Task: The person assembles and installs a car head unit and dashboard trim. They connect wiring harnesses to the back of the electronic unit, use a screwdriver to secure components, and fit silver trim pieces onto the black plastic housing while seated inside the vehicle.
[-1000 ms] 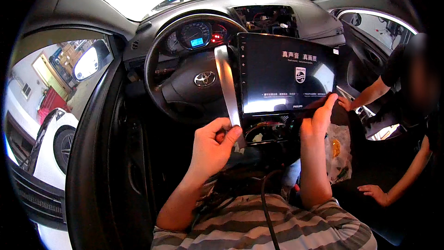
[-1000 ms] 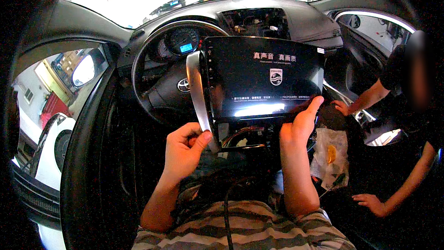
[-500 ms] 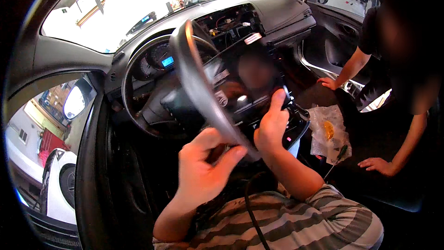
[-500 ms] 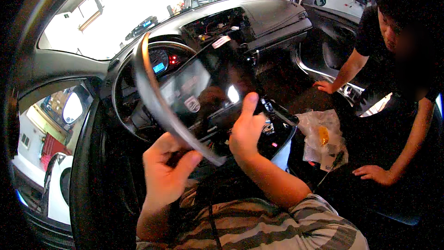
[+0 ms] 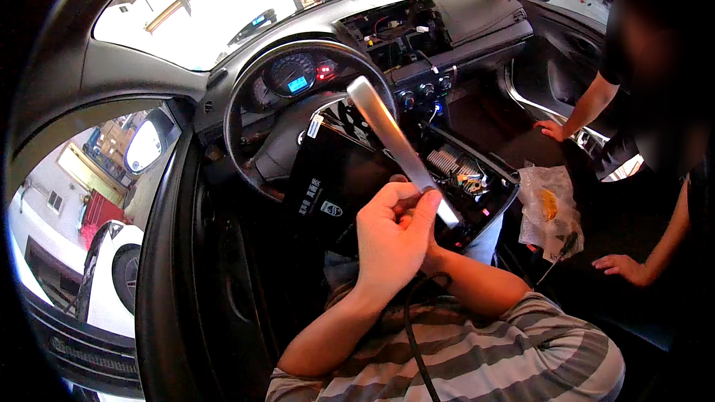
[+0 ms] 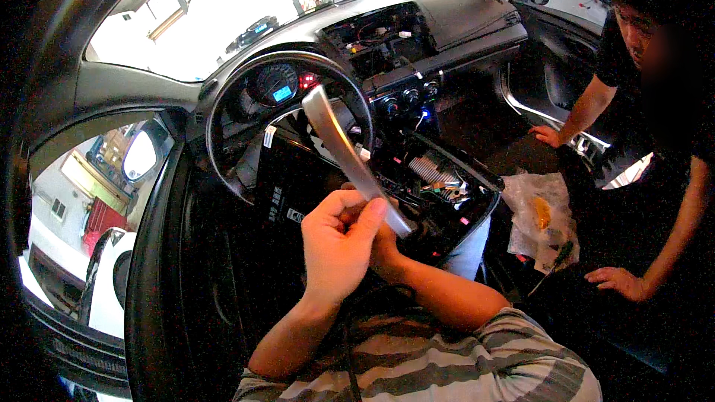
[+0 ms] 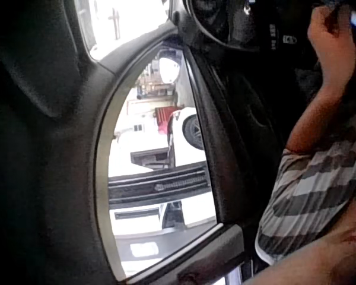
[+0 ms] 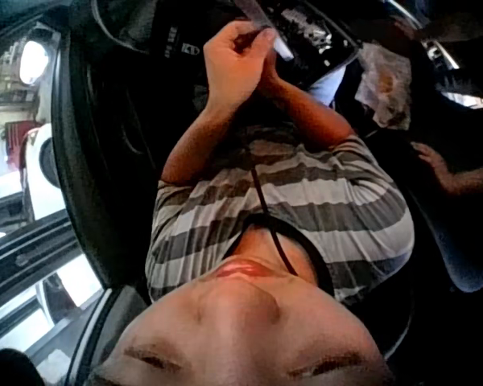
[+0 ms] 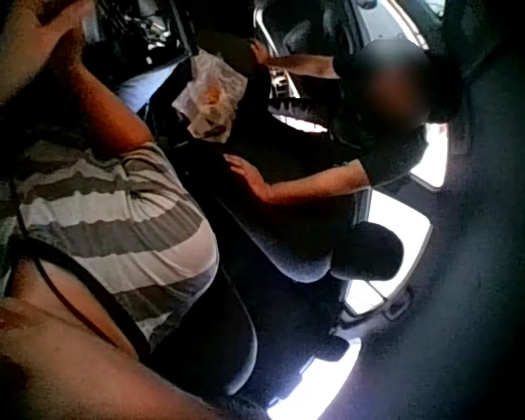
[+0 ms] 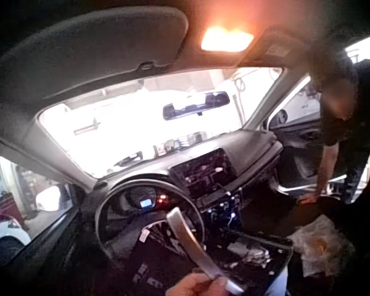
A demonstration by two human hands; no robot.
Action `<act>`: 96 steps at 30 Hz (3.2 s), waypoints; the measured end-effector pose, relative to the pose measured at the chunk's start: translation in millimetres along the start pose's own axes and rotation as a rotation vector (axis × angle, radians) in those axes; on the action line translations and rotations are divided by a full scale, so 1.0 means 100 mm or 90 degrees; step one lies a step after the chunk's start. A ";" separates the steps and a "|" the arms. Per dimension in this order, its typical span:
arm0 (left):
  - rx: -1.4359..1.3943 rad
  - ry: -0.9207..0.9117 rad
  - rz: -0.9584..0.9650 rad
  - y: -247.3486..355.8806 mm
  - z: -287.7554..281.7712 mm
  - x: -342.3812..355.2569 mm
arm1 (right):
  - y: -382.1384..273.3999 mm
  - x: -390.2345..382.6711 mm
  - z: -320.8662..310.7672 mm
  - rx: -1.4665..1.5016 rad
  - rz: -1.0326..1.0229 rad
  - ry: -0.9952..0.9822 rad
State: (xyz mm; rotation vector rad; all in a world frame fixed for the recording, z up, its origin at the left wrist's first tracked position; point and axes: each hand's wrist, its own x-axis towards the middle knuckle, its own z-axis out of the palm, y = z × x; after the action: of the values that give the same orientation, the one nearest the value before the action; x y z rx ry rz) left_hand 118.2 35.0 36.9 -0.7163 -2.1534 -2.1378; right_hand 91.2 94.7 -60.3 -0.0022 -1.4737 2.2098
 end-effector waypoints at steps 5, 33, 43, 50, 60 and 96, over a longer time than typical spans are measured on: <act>-0.099 0.031 -0.011 -0.04 -0.35 -0.01 | -0.17 0.13 -0.03 -0.273 -0.245 -0.062; -0.136 0.030 -0.004 -0.14 -0.89 -0.09 | -0.73 0.31 -0.10 -0.325 0.015 -0.648; -0.114 0.009 -0.050 -0.12 -0.81 -0.22 | -0.39 -0.08 -0.25 -0.066 0.033 -0.305; 0.332 -0.032 -0.032 0.18 -1.01 -0.27 | -0.40 -0.08 -0.13 -0.064 -0.052 -0.181; 0.436 0.225 0.196 -0.04 -1.63 0.01 | -0.42 -0.06 -0.36 -0.040 0.088 -0.240; 0.165 0.067 0.161 -0.01 -1.82 -0.44 | -0.95 -0.30 -0.82 -0.473 -0.252 -0.231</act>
State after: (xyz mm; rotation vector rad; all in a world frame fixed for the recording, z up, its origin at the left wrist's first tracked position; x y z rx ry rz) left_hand 102.9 -151.9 32.1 -0.7851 -2.1017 -1.6963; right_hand 176.0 183.3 -20.2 0.4225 -2.1898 1.3051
